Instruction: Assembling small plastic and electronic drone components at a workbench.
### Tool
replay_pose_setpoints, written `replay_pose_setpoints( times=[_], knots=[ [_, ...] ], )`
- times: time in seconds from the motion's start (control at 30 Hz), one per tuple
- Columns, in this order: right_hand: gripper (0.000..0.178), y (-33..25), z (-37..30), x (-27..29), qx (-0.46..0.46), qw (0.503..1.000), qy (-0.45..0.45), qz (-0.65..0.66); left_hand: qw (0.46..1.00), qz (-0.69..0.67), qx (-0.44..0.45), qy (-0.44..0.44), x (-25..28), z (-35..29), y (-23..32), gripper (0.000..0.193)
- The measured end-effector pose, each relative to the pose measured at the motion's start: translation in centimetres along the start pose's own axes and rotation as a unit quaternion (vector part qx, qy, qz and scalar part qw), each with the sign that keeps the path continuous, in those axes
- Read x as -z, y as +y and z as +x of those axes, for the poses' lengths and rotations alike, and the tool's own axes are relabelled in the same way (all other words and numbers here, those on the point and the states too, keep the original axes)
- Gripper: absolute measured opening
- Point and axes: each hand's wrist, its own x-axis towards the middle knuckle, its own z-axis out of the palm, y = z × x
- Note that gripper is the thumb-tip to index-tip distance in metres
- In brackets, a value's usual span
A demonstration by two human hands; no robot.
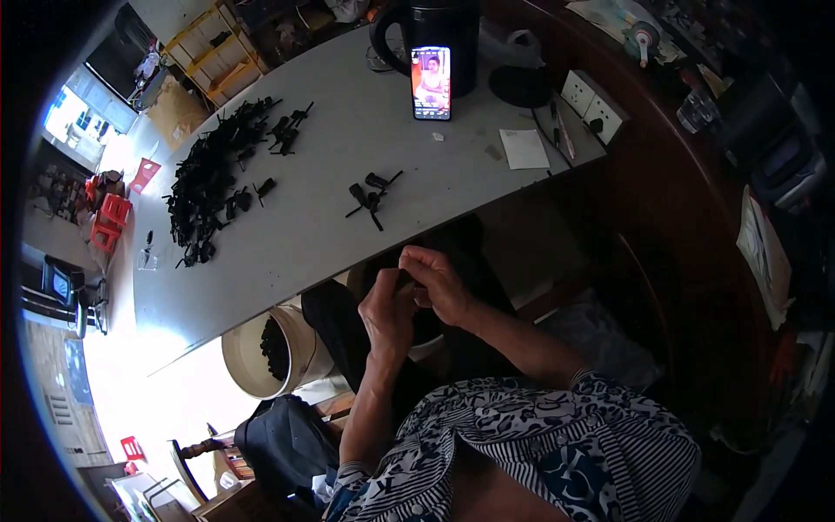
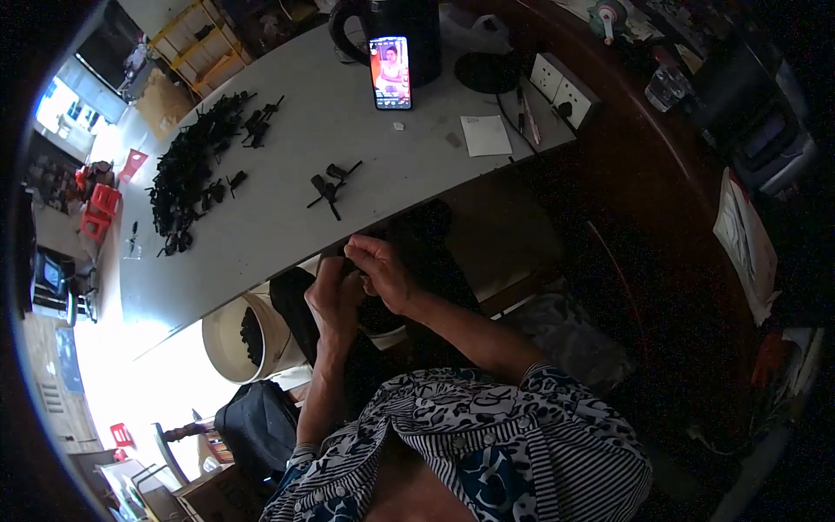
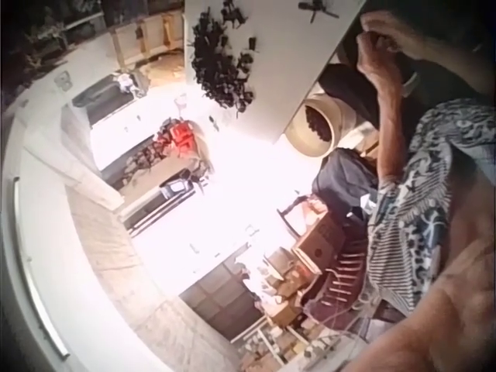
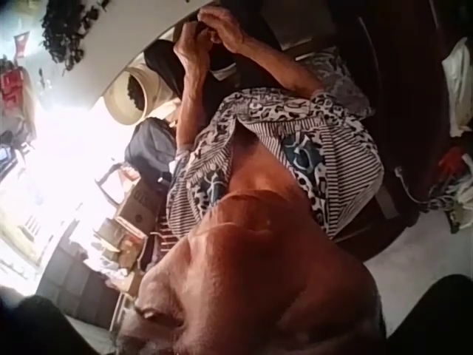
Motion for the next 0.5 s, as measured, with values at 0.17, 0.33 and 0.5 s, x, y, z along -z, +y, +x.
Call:
replay_pose_setpoints(
  times=[0.17,0.33,0.5],
  knots=[
    [0.029,-0.3,0.2,0.2,-0.054,0.996,0.043,0.047,0.981,-0.166,0.067,-0.079,1.3,1.0,-1.1,0.014],
    [0.033,1.7,0.3,-0.6,0.023,0.993,0.113,-0.027,0.964,-0.241,0.107,-0.038,0.3,0.0,-2.0,0.019],
    [0.03,4.7,0.5,-0.2,0.23,0.941,0.144,-0.203,0.893,-0.42,0.158,-0.04,0.3,-0.2,-3.9,0.016]
  ],
)
